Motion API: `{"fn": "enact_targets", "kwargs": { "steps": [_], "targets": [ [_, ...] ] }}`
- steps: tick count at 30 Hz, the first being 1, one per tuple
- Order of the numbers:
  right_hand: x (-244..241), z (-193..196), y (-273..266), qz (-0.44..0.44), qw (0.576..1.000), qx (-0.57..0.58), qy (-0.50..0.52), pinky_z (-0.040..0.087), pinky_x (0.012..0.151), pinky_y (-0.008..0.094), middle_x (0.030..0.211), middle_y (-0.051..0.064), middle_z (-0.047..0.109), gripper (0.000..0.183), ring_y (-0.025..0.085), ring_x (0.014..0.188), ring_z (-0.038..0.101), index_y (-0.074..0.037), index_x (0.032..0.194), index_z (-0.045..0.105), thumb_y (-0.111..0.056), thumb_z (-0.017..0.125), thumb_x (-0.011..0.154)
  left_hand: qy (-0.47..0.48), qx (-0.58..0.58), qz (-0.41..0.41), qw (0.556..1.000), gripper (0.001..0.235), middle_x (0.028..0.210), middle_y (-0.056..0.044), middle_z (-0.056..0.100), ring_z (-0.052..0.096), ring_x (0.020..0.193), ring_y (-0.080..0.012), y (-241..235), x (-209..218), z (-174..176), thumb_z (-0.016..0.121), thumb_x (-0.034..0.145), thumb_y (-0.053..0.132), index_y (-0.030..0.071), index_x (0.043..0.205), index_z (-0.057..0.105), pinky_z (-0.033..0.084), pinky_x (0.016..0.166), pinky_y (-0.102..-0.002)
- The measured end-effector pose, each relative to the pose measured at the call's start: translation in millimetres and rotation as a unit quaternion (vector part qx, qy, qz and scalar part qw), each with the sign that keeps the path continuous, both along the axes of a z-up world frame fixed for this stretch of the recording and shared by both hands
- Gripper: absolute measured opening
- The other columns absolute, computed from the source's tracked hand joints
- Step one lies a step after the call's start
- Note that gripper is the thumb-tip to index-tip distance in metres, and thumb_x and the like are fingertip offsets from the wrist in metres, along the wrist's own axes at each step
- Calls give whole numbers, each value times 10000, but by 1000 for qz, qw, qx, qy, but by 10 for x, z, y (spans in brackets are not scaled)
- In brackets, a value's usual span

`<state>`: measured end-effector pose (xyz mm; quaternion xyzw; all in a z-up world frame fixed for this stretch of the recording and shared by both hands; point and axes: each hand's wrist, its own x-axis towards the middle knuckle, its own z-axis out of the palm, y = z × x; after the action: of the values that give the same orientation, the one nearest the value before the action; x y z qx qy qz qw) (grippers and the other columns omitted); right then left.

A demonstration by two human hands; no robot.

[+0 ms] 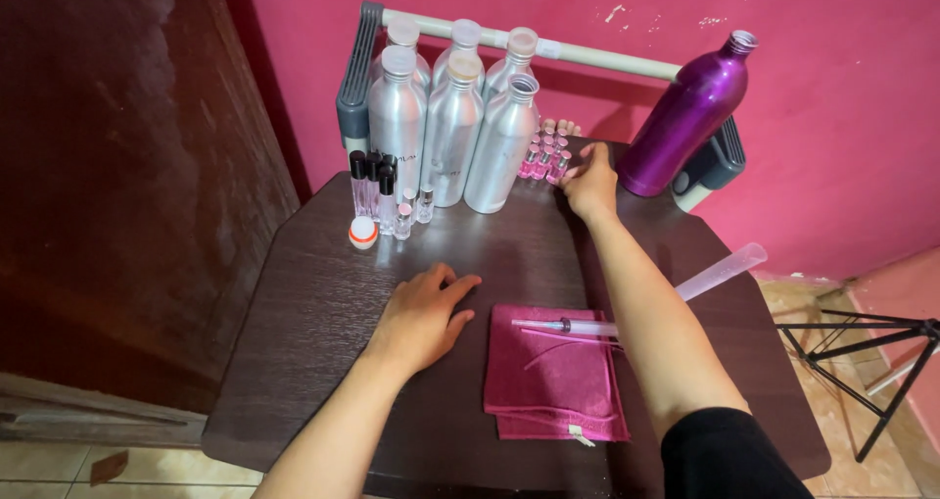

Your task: The recorder uses syringes to transfer liquids from small glass vials into larger aluminum bottles at a mixing station.

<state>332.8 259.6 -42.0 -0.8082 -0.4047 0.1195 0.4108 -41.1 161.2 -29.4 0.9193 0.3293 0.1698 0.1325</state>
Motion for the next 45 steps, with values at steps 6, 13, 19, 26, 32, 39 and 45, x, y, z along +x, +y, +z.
{"fn": "enact_targets", "kwargs": {
  "steps": [6, 13, 19, 26, 32, 39, 45],
  "targets": [
    [-14, 55, 6, 1, 1000, 9, 0, 576, 842, 370, 833, 68, 766, 562, 237, 824, 758, -144, 1210, 519, -26, 848, 769, -5, 8, 3, 1000, 457, 1122, -7, 525, 662, 1011, -289, -2, 3, -29, 694, 909, 404, 268, 1342, 637, 538, 799, -443],
    [1, 19, 1, 8, 1000, 12, 11, 586, 779, 341, 845, 92, 768, 546, 215, 711, 752, -136, 1223, 549, -3, 822, 769, 0, -4, 6, 1000, 430, 1120, -13, 527, 658, 1010, -286, -40, 0, 77, 691, 919, 374, 245, 1328, 652, 528, 822, -441],
    [281, -171, 234, 6, 982, 126, 141, 642, 810, 356, 1139, 142, 745, 331, 269, 974, 761, -98, 1269, 649, -160, 681, 946, 3, 2, 8, 1000, 422, 1123, -18, 532, 659, 1012, -295, -44, 8, 80, 693, 913, 375, 249, 1314, 656, 532, 825, -446],
    [-446, 510, -14, 128, 862, 222, 438, -151, 1255, 586, 1732, 197, 70, 925, 364, 1594, -72, -17, 1633, 63, -703, 166, 1023, -3, 2, 12, 1000, 412, 1118, -22, 542, 665, 992, -312, -60, 31, 92, 689, 911, 362, 238, 1303, 672, 521, 813, -455],
    [-256, 137, 197, 179, 819, 275, 471, -21, 1310, 464, 1715, 132, 141, 1008, 309, 1596, 56, -15, 1620, 170, -780, 313, 980, -14, -10, 12, 1000, 409, 1121, -60, 558, 662, 1000, -347, -69, 35, 106, 702, 900, 344, 207, 1285, 690, 518, 807, -477],
    [-238, 156, 202, 182, 802, 269, 501, 105, 1313, 387, 1613, 16, 389, 891, 216, 1560, 244, -109, 1541, 384, -779, 344, 956, -7, -7, 19, 1000, 443, 1152, -48, 535, 651, 1024, -332, -59, 51, 40, 702, 892, 372, 231, 1311, 670, 512, 827, -466],
    [-258, 165, 223, 187, 802, 273, 497, 149, 1305, 350, 1607, -30, 405, 881, 170, 1550, 281, -133, 1562, 353, -777, 357, 961, -9, -11, 17, 1000, 441, 1165, -57, 536, 653, 1036, -335, -66, 43, 68, 695, 908, 364, 216, 1321, 666, 512, 831, -467]
  ]
}}
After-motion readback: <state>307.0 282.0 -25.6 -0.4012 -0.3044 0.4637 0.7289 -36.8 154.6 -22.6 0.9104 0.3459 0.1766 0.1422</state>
